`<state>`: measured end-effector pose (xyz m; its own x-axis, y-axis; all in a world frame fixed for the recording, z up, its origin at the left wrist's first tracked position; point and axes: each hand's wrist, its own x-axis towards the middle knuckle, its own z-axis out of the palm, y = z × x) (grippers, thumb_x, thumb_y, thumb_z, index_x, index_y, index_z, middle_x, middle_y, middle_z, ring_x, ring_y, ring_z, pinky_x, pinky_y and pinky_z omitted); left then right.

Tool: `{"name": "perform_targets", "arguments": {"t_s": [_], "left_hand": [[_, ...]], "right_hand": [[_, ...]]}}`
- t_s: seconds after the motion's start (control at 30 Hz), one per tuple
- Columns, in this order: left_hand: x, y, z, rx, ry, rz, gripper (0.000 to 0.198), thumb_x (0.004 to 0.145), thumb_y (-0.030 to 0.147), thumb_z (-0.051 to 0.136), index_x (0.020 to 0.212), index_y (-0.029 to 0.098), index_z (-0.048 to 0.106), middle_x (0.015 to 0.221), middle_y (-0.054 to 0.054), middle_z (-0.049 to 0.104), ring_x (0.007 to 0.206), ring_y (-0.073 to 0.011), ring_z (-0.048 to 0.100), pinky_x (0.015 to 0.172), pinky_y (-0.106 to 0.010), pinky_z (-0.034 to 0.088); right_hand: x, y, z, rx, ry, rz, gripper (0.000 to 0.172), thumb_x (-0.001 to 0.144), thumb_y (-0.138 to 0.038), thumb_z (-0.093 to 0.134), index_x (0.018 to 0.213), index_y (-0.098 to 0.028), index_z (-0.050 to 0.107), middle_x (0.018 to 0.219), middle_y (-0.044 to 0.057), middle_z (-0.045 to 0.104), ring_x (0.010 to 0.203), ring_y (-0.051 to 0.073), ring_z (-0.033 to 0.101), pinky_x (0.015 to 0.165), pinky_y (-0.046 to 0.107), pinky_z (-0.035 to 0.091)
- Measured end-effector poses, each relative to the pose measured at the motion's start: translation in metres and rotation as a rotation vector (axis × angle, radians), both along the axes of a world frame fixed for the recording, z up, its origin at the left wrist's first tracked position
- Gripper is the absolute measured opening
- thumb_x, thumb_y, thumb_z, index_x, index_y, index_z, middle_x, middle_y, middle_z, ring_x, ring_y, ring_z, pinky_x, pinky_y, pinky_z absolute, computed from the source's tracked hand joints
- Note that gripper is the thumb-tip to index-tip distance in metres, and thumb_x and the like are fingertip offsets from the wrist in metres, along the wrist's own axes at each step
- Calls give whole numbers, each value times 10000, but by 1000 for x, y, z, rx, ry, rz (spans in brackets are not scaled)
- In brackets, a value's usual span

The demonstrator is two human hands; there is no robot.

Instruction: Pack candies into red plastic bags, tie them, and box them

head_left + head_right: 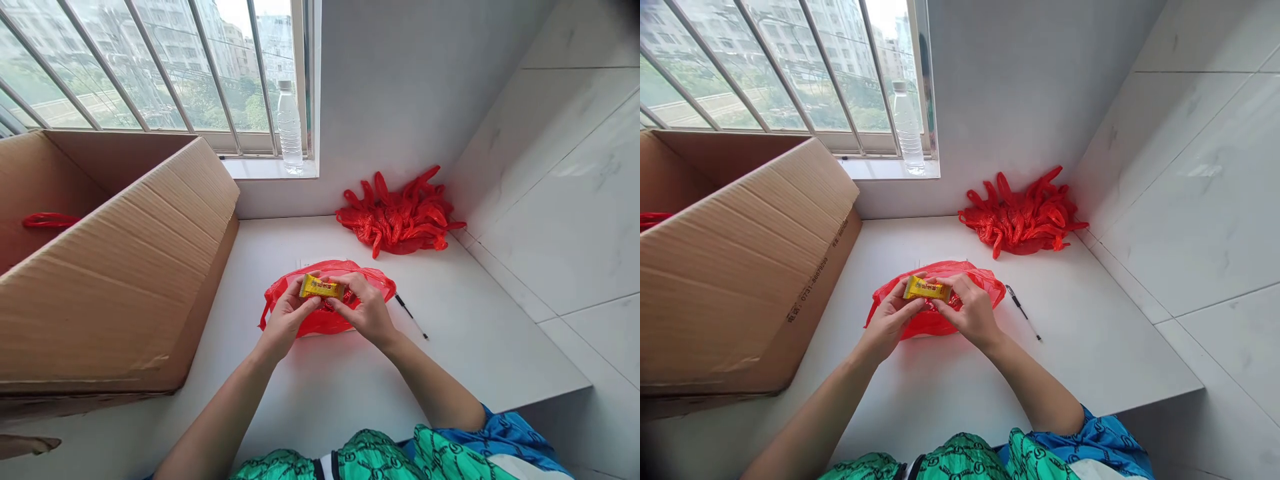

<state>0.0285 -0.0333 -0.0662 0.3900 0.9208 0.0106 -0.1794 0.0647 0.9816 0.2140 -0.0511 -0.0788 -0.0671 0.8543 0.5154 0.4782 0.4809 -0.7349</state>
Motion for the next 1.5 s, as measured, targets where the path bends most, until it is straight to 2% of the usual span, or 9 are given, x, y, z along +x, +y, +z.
{"name": "perform_targets", "arguments": {"t_s": [0.13,0.27,0.37,0.8,0.93,1.03,1.2,1.33,1.5], "left_hand": [[-2,1,1,71,93,63,457,911,378,665,1337,236,581,1357,-94,610,1208,-262,613,983,-385,564],[-4,3,-2,111,116,115,406,898,399,681,1255,209,641,1199,-90,692,1069,-235,675,945,-367,570],[-4,4,-4,144,117,123,381,872,383,714,1203,202,659,1131,-79,712,1008,-218,691,911,-344,573],[-7,5,-6,200,75,50,212,911,311,683,1084,189,666,1132,-82,699,1020,-200,670,906,-316,558],[-7,4,-5,167,80,55,216,904,328,692,1062,182,669,1085,-71,708,977,-189,676,882,-302,565],[-5,3,-4,123,77,64,281,903,369,689,1116,188,672,1064,-62,711,956,-193,683,883,-315,574],[-5,3,-3,130,127,68,355,957,453,578,1185,203,689,1046,-63,695,941,-205,667,808,-309,576],[-7,5,-6,269,276,119,322,974,447,551,1117,228,738,923,-44,653,889,-175,605,781,-275,532],[-7,6,-8,335,355,127,331,980,455,530,1006,225,767,870,-46,628,840,-172,576,754,-275,516]], "right_hand": [[0,1,-3,12,13,-12,237,901,-303,652,1131,-253,630,1010,49,675,877,199,648,706,337,562],[1,1,-3,-221,207,117,374,853,-418,723,1177,-262,621,1064,51,701,916,215,672,767,370,590],[1,2,-5,-332,321,198,313,887,-459,688,1112,-242,670,999,38,732,855,193,694,766,352,590],[-1,1,-7,-203,406,204,165,887,-363,715,1000,-242,707,960,31,723,872,184,673,759,341,572],[0,2,-9,-305,485,247,189,872,-379,734,986,-229,708,957,31,726,866,177,662,781,329,543],[1,3,-8,-450,568,325,223,864,-420,737,943,-217,691,857,6,694,791,155,635,755,309,516],[0,3,-7,-614,579,451,264,860,-444,728,909,-200,638,821,-5,663,801,156,622,756,299,491],[-3,3,-10,-624,553,473,273,886,-463,687,938,-199,638,908,8,655,860,163,625,781,297,496],[-6,2,-15,-548,506,427,248,912,-449,654,874,-206,625,832,-6,627,794,156,608,755,296,499]]}}
